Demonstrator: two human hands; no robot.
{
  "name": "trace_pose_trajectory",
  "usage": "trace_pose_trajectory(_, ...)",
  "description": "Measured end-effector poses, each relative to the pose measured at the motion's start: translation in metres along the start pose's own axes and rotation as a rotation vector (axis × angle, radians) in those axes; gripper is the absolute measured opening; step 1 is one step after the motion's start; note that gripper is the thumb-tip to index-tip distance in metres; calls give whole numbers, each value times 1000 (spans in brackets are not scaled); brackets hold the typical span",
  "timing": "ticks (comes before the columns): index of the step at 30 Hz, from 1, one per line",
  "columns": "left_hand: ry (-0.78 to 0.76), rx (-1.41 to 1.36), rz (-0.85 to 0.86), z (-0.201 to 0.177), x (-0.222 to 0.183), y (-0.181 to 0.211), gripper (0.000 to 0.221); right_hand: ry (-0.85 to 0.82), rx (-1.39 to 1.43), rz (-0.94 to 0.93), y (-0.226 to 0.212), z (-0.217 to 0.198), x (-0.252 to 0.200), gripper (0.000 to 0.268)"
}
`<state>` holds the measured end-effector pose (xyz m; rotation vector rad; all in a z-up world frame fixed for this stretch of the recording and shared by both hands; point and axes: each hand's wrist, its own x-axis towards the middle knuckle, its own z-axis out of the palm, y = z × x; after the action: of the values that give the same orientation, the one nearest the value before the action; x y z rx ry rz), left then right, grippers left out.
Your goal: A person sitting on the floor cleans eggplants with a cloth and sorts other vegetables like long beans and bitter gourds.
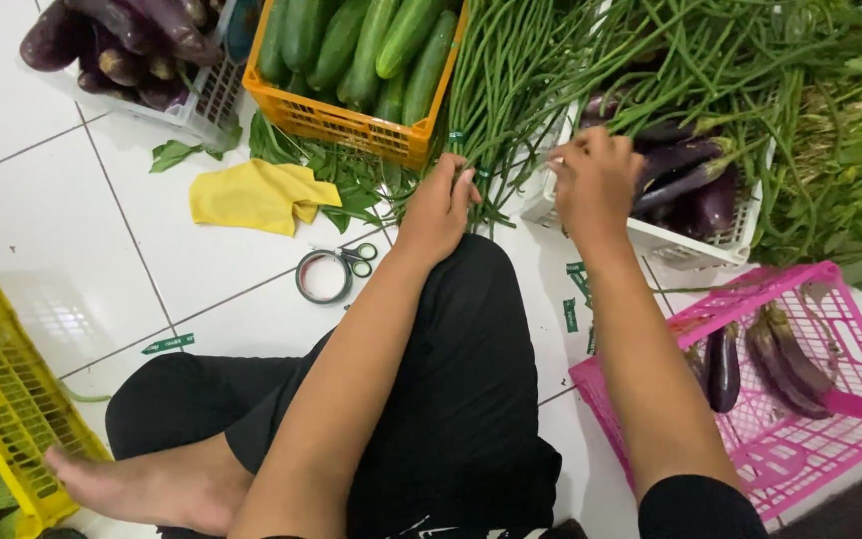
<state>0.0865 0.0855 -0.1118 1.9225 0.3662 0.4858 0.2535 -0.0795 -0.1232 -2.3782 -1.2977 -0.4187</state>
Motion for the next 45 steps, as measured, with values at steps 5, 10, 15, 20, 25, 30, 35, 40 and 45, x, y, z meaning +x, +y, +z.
trace_pose_trajectory(5,-32,-47,0,0,-2,4,22,-234,-55,-10,9,11,-7,29)
trace_pose_trajectory(10,-17,-52,-15,-3,-5,-1,23,-227,-77,-30,8,16,-4,29)
trace_pose_trajectory(15,2,-10,1,-6,-6,-1,23,-271,-84,80,8,30,-4,26)
trace_pose_trajectory(20,6,-22,-7,-6,-7,-2,23,-169,-80,68,6,33,-5,18)
trace_pose_trajectory(25,9,-41,18,-9,-6,5,23,-18,86,24,0,17,-4,15)
trace_pose_trajectory(30,-28,-47,55,-5,-3,-5,27,171,298,-26,-42,-22,9,13)
trace_pose_trajectory(35,-47,-107,36,-5,-7,1,28,178,370,-1,-62,-25,13,12)
trace_pose_trajectory(40,-57,-60,13,-10,-11,2,31,196,553,54,-67,-17,12,19)
trace_pose_trajectory(45,-170,173,-7,-10,-15,7,32,155,589,81,-73,-18,4,23)
